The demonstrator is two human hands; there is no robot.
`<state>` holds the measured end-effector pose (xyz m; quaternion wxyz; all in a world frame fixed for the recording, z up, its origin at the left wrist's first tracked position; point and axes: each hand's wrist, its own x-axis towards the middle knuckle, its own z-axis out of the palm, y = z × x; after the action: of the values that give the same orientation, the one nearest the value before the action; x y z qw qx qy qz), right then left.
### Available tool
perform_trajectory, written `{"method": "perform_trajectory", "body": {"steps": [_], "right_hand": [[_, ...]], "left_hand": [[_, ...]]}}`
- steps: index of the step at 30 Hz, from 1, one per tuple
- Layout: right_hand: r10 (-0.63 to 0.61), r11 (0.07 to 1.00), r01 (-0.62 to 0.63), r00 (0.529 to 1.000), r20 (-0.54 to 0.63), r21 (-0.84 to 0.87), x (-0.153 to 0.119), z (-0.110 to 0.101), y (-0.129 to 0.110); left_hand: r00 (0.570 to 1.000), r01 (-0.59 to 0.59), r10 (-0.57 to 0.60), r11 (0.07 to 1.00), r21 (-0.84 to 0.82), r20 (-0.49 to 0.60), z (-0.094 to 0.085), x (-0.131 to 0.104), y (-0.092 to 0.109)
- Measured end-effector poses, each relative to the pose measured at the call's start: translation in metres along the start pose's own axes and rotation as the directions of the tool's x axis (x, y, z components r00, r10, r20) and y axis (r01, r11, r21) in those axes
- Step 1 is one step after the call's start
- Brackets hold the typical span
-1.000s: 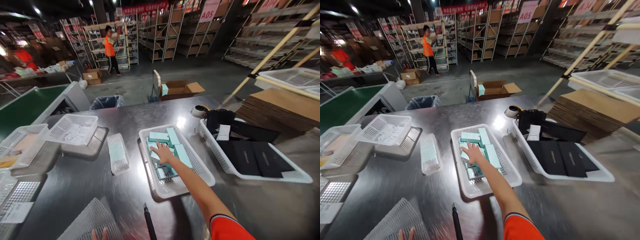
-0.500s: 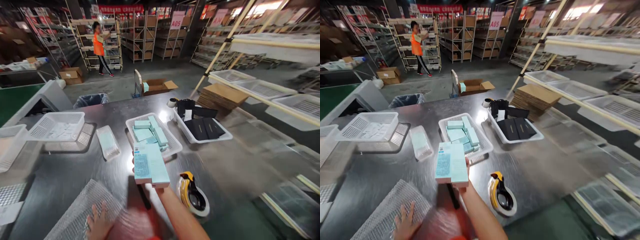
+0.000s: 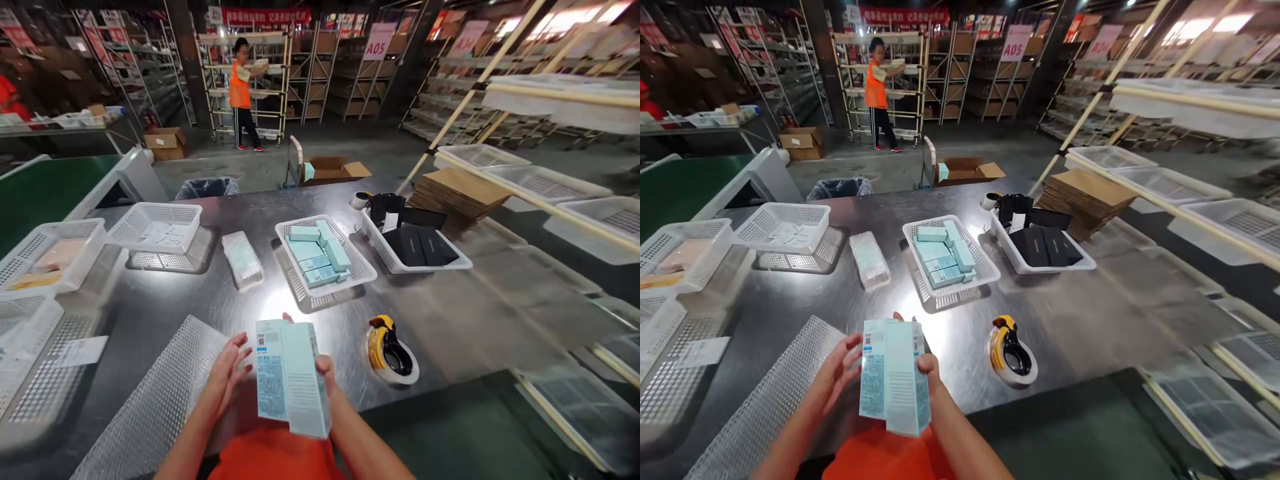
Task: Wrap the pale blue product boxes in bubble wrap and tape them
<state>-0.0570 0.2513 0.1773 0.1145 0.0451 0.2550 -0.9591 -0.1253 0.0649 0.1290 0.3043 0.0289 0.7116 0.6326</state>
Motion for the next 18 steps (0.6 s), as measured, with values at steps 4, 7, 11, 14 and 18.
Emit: {"method": "perform_trajectory", "body": {"steps": [4, 7, 11, 14, 18], "right_hand": [[-0.037, 0.995, 0.032, 0.998, -0.053, -0.091, -0.008, 0.016, 0.008], [-0.093, 0.974, 0.082, 0.995, -0.041, -0.212, -0.017, 0.017, 0.015], [-0.067, 0.953, 0.054, 0.997, -0.034, -0.297, -0.025, 0.023, 0.020], [-0.042, 0.963, 0.025, 0.997, -0.059, -0.268, -0.024, 0.032, 0.023], [-0.101, 0.957, 0.081, 0.993, -0.057, -0.277, -0.021, 0.037, 0.028]], "left_hand": [[0.962, -0.070, 0.157, 0.933, -0.353, 0.225, 0.030, -0.040, 0.029], [0.948, -0.133, 0.217, 0.935, -0.330, 0.233, 0.038, -0.052, 0.029], [0.948, -0.146, 0.227, 0.933, -0.328, 0.223, 0.031, -0.051, 0.023], [0.973, -0.149, 0.195, 0.939, -0.309, 0.122, 0.026, -0.050, 0.018], [0.989, -0.150, 0.146, 0.966, -0.209, -0.035, 0.025, -0.056, 0.013]]}}
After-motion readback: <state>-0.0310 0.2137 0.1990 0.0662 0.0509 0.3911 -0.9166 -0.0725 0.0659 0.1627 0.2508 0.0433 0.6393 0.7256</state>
